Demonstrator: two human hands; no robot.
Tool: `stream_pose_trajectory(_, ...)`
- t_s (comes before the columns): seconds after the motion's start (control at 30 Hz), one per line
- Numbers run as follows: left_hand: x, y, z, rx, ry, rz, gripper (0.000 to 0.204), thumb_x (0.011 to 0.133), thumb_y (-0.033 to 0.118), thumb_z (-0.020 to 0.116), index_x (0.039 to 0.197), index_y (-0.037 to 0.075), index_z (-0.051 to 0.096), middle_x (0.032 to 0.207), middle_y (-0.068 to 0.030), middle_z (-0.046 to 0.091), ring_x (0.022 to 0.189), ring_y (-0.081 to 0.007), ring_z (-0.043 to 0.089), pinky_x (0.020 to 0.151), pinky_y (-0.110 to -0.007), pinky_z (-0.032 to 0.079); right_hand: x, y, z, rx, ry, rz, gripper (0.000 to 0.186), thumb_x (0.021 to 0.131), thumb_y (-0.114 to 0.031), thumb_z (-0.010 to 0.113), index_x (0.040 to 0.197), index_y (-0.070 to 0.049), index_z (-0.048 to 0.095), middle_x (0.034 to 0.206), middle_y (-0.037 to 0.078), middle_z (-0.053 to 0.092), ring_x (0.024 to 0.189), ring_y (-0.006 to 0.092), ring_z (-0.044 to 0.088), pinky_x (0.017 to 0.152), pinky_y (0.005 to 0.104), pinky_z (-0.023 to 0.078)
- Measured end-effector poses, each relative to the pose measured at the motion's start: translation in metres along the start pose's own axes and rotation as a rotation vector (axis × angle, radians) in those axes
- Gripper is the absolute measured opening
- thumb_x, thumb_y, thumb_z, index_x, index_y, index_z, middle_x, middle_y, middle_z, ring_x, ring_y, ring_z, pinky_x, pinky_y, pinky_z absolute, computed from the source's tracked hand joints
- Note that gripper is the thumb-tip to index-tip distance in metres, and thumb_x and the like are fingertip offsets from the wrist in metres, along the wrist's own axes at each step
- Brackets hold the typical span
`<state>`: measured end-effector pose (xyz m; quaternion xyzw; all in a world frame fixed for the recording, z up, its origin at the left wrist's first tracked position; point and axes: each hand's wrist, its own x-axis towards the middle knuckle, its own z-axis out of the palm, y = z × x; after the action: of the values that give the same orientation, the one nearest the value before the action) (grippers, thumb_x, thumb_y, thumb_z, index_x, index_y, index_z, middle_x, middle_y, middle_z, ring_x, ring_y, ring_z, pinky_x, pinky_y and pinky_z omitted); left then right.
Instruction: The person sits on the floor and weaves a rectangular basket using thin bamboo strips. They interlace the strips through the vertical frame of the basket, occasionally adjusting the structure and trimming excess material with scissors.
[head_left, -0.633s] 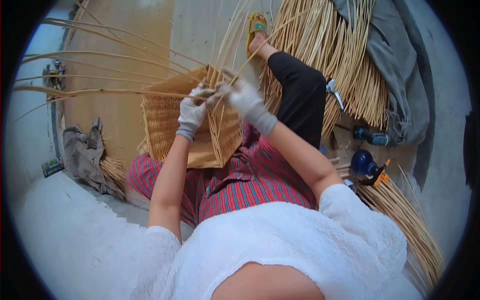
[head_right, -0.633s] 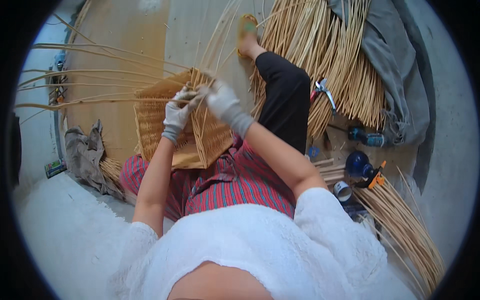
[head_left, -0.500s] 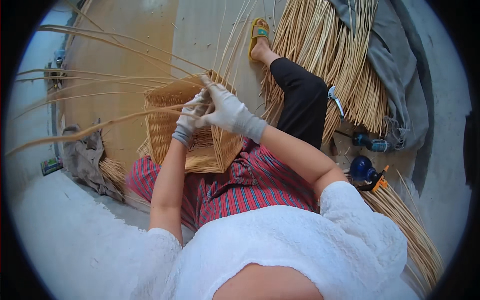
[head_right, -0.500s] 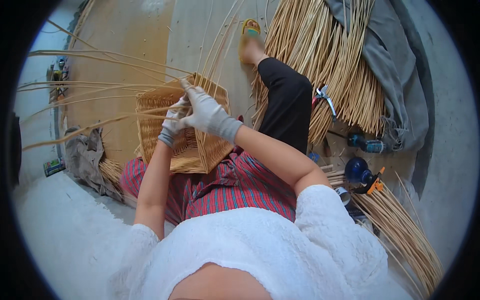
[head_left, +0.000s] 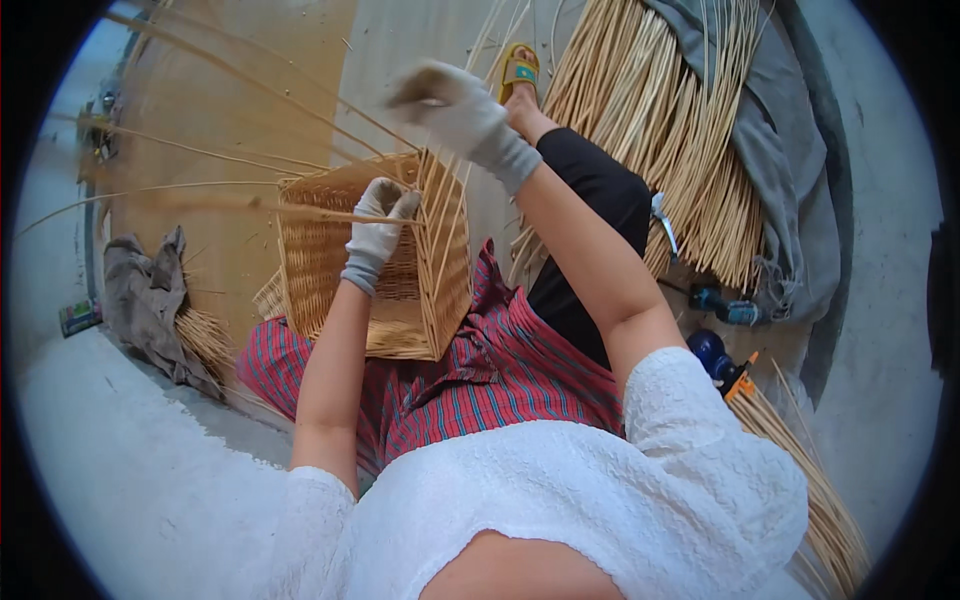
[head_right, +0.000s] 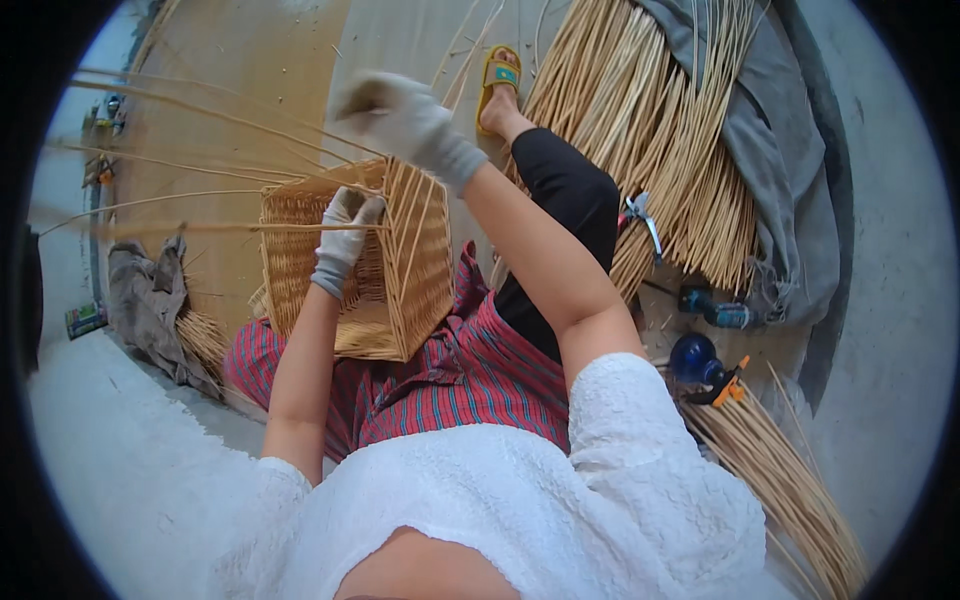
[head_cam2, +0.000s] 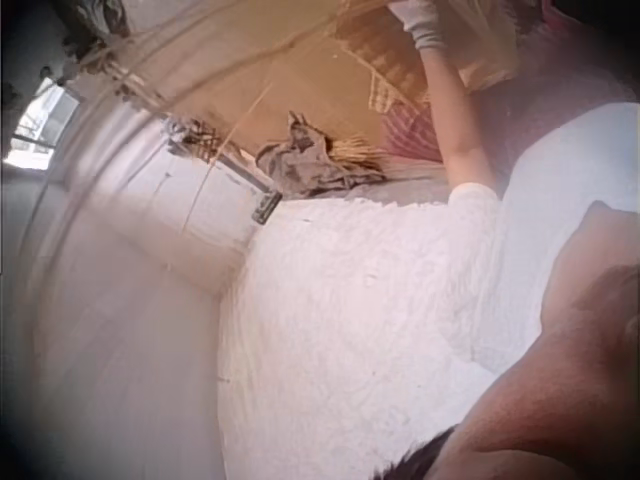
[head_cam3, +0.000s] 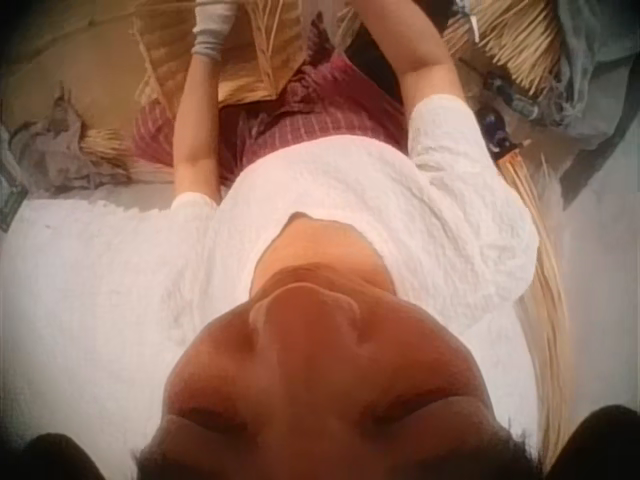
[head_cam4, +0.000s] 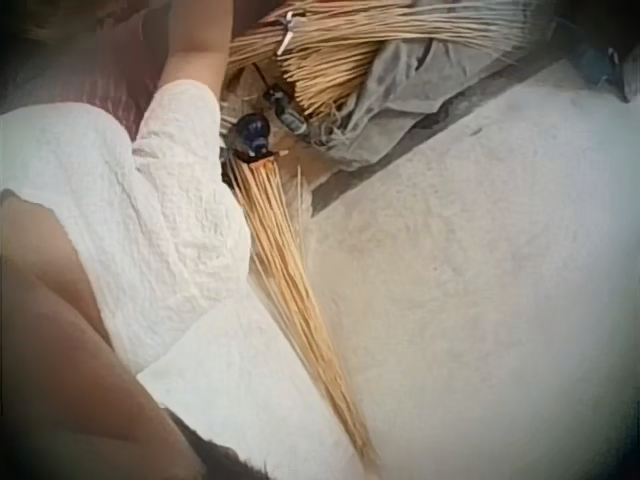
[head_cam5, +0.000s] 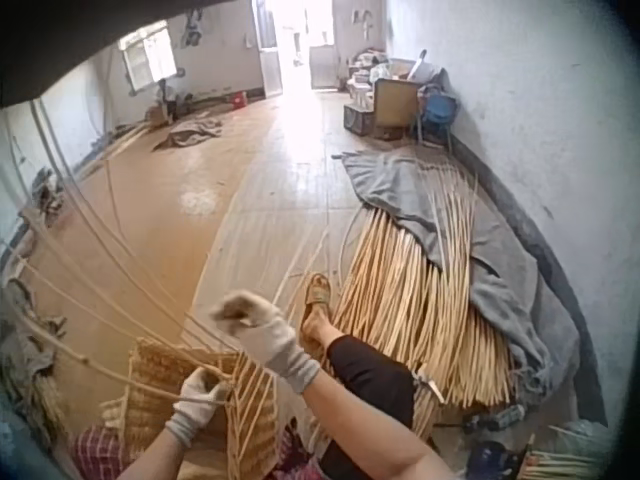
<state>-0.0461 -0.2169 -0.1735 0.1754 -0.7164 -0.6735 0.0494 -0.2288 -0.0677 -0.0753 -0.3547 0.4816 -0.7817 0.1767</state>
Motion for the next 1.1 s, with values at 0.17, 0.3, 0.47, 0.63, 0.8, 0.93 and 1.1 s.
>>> stream_pose_trajectory(0.17,0.006,0.025,0.013,0.155,-0.004,0.077,0.026,0.089,0.01,0.077,0.113,0.005,0.07,0.105,-0.0025,0.069,0.093,-0.0104,0.065,0.086,-0.028,0.055,-0.017,0.093,-0.061,-0.423,0.193,0.167,0.029,0.094,-0.031,0.065,0.108,-0.006,0.07,0.103,0.011,0.074,0.095,0.0225,0.07,0.093,0.0374,0.052)
stream_pose_trajectory(0.3,0.011,0.002,-0.002,0.074,-0.093,0.024,0.025,0.088,0.01,0.077,0.113,0.004,0.074,0.107,-0.0016,0.071,0.095,-0.0106,0.065,0.088,-0.029,0.054,0.015,0.055,-0.039,-1.513,-0.425,0.491,0.052,0.096,-0.055,0.044,0.117,-0.015,0.072,0.109,0.011,0.073,0.102,0.0311,0.067,0.103,0.0436,0.038)
stream_pose_trajectory(0.47,0.018,0.003,-0.008,-0.055,-0.136,-0.134,0.026,0.087,0.01,0.078,0.112,0.004,0.074,0.101,-0.0009,0.074,0.093,-0.0102,0.066,0.087,-0.027,0.054,-0.015,0.052,-0.04,-1.243,0.161,0.052,0.038,0.087,-0.039,0.07,0.105,-0.005,0.07,0.101,0.011,0.073,0.095,0.0302,0.067,0.1,0.0439,0.041)
stream_pose_trajectory(0.63,0.026,0.01,-0.006,0.017,-0.175,-0.104,0.028,0.088,0.011,0.077,0.114,0.003,0.073,0.104,-0.0011,0.073,0.094,-0.0097,0.065,0.088,-0.027,0.053,-0.061,0.103,-0.045,-0.249,0.406,0.797,0.035,0.081,-0.009,0.076,0.112,-0.004,0.061,0.098,0.009,0.068,0.094,0.0229,0.068,0.084,0.0353,0.054)
stream_pose_trajectory(0.8,0.028,0.006,-0.015,0.12,-0.295,-0.03,0.029,0.093,0.009,0.072,0.122,0.007,0.07,0.106,0.0031,0.071,0.097,-0.0073,0.063,0.09,-0.026,0.052,-0.057,0.079,-0.066,-0.137,0.058,0.354,0.028,0.088,-0.006,0.074,0.111,-0.006,0.059,0.101,0.003,0.067,0.095,0.0164,0.065,0.086,0.0308,0.054)
stream_pose_trajectory(0.93,0.019,0.002,-0.011,0.3,-0.173,0.112,0.026,0.092,0.009,0.073,0.117,0.006,0.068,0.115,-0.0007,0.066,0.103,-0.0114,0.062,0.094,-0.03,0.052,-0.03,0.006,0.025,-1.121,0.008,-0.483,0.036,0.078,-0.002,0.075,0.11,-0.01,0.064,0.116,0.007,0.064,0.104,0.0252,0.065,0.087,0.0351,0.055)
stream_pose_trajectory(1.1,0.011,0.015,0.003,0.345,-0.027,0.331,0.039,0.081,0.011,0.075,0.119,0.011,0.067,0.117,-0.0102,0.063,0.113,-0.0284,0.061,0.101,-0.039,0.047,-0.038,0.062,0.011,-1.161,0.194,-0.523,0.034,0.078,-0.008,0.076,0.11,-0.011,0.065,0.123,0.01,0.061,0.109,0.0321,0.063,0.101,0.0449,0.048)
